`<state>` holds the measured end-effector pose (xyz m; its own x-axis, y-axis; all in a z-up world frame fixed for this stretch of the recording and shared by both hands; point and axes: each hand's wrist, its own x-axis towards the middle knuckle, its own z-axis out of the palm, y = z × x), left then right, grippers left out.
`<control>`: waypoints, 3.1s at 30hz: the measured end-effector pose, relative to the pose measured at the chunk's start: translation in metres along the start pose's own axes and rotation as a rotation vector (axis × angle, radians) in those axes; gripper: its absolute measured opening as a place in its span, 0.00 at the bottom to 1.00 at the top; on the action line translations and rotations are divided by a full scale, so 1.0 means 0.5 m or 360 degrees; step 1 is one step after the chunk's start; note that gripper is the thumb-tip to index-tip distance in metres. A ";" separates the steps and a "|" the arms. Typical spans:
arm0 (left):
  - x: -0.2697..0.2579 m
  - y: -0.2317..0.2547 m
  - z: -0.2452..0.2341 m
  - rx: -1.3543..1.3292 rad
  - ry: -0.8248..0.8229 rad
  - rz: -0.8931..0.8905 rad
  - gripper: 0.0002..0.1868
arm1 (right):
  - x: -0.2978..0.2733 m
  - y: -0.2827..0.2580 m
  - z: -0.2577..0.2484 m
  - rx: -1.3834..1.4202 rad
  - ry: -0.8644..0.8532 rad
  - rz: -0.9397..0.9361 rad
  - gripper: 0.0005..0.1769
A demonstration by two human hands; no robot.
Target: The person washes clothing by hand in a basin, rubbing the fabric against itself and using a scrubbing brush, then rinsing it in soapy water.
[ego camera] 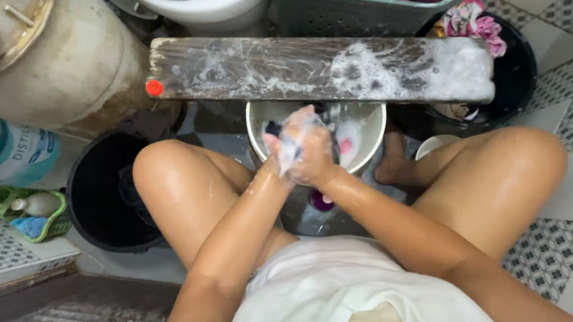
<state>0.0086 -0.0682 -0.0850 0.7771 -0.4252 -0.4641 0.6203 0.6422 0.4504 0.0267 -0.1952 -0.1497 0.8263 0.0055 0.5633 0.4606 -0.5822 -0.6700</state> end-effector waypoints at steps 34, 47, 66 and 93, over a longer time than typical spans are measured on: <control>0.523 -0.158 -0.409 0.3311 -0.0008 -0.1028 0.33 | -0.167 0.354 0.248 -0.1107 -0.2645 0.0918 0.53; 0.293 -0.031 -0.312 0.2712 0.0142 0.0043 0.37 | -0.119 0.286 0.145 -0.0711 -0.1904 0.1015 0.34; 0.086 -0.091 -0.117 -0.0153 0.0086 -0.0090 0.22 | 0.030 -0.141 -0.013 0.0252 0.0146 0.0472 0.10; -0.095 0.085 -0.011 0.3145 0.0485 0.1328 0.33 | 0.242 -0.419 -0.273 0.1145 -0.0119 0.0126 0.11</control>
<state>-0.0026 -0.0172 -0.0481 0.9411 -0.2559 0.2209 -0.3317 -0.8254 0.4568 -0.0145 -0.1836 0.1249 0.8739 0.0561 0.4828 0.4766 0.0955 -0.8739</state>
